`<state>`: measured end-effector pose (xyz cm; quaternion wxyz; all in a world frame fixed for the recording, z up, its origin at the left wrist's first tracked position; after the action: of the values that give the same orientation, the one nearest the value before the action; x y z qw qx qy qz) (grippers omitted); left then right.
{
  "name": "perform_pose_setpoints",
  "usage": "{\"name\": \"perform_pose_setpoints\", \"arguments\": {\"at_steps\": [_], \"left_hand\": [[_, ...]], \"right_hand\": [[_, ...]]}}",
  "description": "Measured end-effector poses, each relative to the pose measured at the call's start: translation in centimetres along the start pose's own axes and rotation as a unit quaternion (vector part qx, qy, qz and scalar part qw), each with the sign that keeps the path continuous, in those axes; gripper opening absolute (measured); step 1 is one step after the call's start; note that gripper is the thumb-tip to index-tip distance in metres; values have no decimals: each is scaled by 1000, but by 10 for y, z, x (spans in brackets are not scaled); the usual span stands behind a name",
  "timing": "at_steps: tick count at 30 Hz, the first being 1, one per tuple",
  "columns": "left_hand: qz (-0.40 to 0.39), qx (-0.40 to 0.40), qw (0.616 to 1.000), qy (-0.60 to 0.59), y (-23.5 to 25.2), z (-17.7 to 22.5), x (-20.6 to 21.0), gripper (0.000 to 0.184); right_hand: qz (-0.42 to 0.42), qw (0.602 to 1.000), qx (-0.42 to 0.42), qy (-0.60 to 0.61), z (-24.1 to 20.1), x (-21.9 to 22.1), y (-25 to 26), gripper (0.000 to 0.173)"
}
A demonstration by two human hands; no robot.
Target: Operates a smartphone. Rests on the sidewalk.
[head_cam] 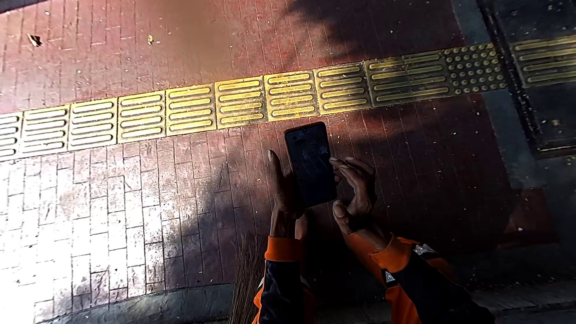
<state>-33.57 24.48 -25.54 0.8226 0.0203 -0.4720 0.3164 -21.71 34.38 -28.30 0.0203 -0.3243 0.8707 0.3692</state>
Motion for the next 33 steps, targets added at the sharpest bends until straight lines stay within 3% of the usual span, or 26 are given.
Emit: {"name": "perform_pose_setpoints", "arguments": {"at_steps": [33], "left_hand": [[16,16,999,30,-2,0,0,99]], "right_hand": [[2,999,-2,-32,-1,-4,3,71]]}}
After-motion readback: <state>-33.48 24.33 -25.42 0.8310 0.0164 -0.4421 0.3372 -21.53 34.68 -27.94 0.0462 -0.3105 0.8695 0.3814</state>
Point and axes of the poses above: each hand's wrist, its own y-axis towards the middle knuckle, its own x-axis out of the palm, z = x × y, the point moved 1 cm from there along y, towards the middle knuckle, and after that the axes turned 2 degrees about x, right-handed, at the moved point
